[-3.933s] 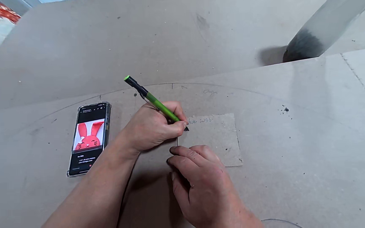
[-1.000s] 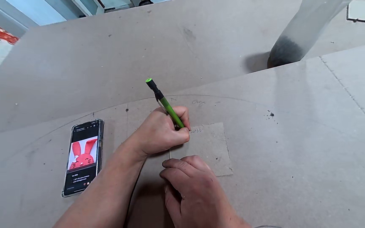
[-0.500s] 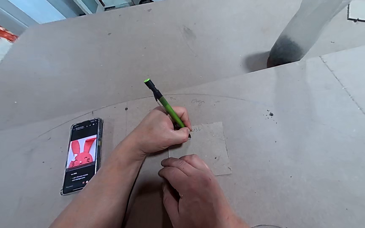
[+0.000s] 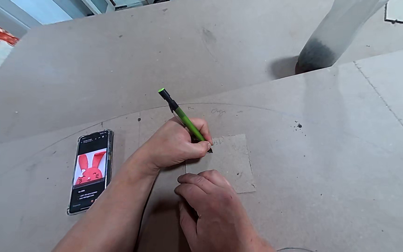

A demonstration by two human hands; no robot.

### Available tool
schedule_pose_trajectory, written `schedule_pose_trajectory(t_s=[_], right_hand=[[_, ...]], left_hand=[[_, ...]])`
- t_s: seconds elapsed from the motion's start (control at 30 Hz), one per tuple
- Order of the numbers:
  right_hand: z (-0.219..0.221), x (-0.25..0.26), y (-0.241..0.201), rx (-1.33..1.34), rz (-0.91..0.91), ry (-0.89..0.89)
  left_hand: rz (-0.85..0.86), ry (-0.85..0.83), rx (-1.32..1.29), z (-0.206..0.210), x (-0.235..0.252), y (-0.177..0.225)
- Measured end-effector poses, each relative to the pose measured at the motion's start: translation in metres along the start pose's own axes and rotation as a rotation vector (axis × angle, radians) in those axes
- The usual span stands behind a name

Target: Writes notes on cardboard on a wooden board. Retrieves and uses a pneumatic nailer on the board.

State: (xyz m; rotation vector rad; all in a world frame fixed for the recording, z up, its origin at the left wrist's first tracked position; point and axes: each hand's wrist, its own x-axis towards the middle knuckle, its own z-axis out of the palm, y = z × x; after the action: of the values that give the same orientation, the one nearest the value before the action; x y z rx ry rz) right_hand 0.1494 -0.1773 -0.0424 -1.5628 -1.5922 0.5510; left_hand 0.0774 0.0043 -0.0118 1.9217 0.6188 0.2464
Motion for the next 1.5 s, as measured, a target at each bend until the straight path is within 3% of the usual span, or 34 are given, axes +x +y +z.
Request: schedule_pose_trajectory(t_s=[0.3,0.47,0.63,0.9,1.03,1.5], right_hand=[[-0.001,0.001,0.0,-0.004,-0.002,-0.013],[0.0,0.0,0.0,-0.001,-0.005,-0.005],[-0.001,0.0,0.001,-0.004,-0.007,-0.015],[0.0,0.0,0.002,-0.008,-0.01,-0.014],[0.0,0.001,0.002,-0.007,-0.018,-0.007],[0.0,0.0,0.0,-0.007,0.003,0.003]], left_hand=[[-0.006,0.026,-0.008,0.003,-0.001,0.003],[-0.032,-0.058,-0.003,0.001,-0.002,0.005],[-0.007,0.041,0.003,0.006,-0.001,0.002],[0.016,0.02,-0.041,0.003,-0.001,-0.001],[-0.006,0.115,0.021,0.011,0.001,0.003],[0.067,0.086,0.013,0.016,0.01,0.0]])
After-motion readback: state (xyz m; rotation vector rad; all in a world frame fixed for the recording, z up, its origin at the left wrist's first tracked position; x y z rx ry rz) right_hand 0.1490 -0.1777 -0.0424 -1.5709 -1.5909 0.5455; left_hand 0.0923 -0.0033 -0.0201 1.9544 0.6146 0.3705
